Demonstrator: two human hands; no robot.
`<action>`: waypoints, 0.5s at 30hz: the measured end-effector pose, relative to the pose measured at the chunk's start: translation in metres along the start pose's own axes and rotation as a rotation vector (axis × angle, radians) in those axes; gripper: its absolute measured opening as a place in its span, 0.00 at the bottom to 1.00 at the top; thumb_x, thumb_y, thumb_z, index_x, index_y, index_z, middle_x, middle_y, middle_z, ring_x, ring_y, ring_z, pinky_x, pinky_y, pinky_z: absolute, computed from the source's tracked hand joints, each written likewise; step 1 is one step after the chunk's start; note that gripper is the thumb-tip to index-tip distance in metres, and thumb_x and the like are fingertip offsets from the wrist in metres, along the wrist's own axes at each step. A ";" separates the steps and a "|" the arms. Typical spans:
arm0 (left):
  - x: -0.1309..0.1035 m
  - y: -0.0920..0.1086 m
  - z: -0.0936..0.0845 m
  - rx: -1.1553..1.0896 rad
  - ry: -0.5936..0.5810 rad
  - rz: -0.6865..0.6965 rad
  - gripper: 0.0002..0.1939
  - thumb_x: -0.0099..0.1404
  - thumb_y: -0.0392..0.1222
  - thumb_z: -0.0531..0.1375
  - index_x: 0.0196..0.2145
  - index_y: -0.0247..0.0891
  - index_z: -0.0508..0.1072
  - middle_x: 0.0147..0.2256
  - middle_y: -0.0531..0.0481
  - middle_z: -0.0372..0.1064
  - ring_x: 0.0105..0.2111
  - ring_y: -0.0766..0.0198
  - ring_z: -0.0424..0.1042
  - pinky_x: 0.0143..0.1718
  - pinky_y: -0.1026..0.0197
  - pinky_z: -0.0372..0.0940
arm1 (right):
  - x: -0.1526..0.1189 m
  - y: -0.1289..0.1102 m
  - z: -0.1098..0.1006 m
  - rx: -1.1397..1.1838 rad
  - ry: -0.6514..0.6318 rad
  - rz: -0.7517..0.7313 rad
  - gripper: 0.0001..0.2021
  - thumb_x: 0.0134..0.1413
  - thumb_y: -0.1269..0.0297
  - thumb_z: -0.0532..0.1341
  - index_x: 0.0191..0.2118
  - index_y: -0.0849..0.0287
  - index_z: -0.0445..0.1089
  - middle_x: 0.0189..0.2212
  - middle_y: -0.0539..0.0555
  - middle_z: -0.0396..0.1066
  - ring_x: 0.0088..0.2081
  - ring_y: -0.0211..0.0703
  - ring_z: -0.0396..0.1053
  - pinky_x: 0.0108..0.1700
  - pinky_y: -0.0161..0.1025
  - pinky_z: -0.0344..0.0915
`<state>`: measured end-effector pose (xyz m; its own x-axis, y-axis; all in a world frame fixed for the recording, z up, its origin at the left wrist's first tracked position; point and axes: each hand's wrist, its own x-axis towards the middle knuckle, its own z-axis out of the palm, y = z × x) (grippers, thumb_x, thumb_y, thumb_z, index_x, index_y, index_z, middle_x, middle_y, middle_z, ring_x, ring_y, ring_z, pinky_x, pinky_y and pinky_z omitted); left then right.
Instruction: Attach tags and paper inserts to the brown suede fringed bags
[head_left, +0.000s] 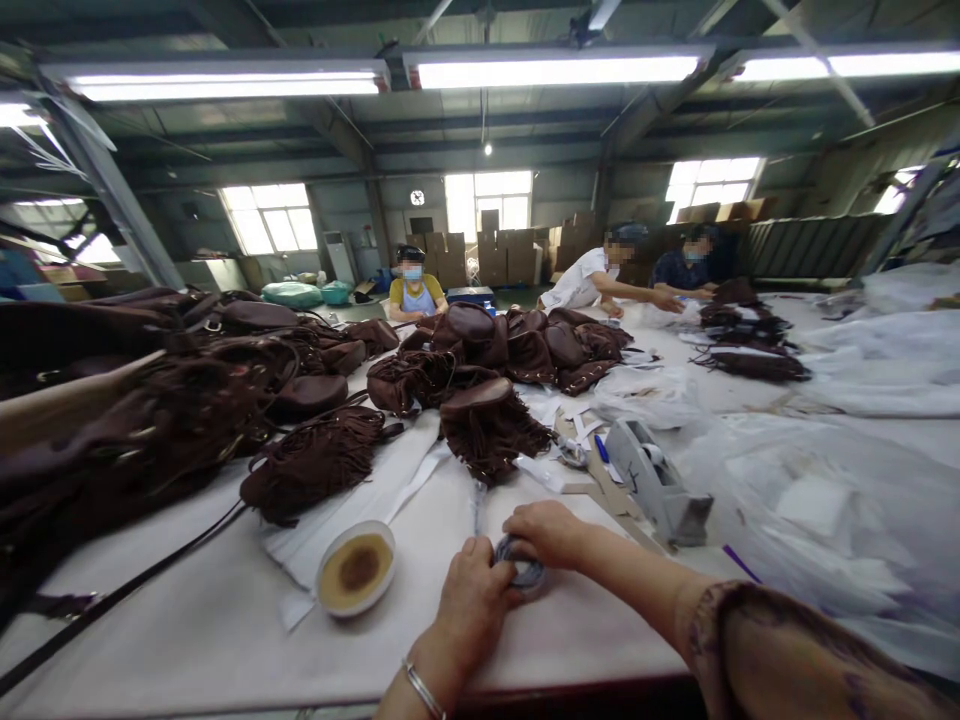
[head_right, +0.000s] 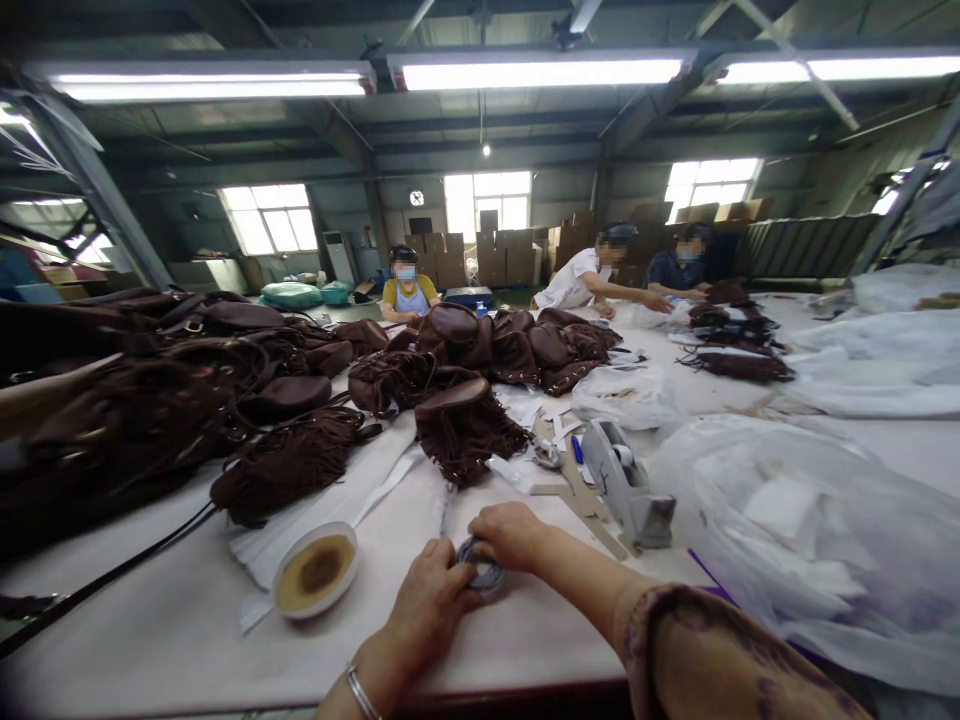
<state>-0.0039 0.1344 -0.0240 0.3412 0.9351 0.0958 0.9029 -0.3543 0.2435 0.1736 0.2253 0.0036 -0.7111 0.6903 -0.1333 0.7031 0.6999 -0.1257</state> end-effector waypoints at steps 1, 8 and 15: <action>-0.001 0.003 0.003 -0.011 0.022 -0.034 0.09 0.65 0.47 0.66 0.42 0.47 0.78 0.42 0.48 0.67 0.45 0.55 0.65 0.43 0.57 0.60 | 0.000 -0.001 0.002 0.004 0.018 0.072 0.17 0.61 0.53 0.58 0.47 0.58 0.74 0.44 0.60 0.77 0.45 0.53 0.74 0.43 0.41 0.66; 0.003 0.000 -0.007 -0.052 -0.022 -0.022 0.09 0.65 0.44 0.65 0.44 0.48 0.78 0.42 0.47 0.68 0.45 0.53 0.66 0.43 0.57 0.61 | 0.005 -0.012 0.010 0.013 -0.005 0.226 0.14 0.59 0.65 0.57 0.41 0.67 0.78 0.42 0.68 0.77 0.44 0.57 0.75 0.44 0.43 0.68; 0.014 -0.019 -0.009 -0.063 -0.009 0.131 0.08 0.67 0.42 0.61 0.42 0.45 0.80 0.42 0.45 0.66 0.45 0.52 0.66 0.44 0.57 0.64 | 0.004 -0.008 0.005 0.104 0.048 0.161 0.13 0.59 0.59 0.60 0.40 0.63 0.78 0.42 0.62 0.77 0.44 0.52 0.74 0.46 0.39 0.67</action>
<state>-0.0180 0.1541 -0.0189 0.4574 0.8809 0.1219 0.8326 -0.4724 0.2893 0.1651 0.2217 -0.0008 -0.5873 0.8015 -0.1129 0.8027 0.5589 -0.2082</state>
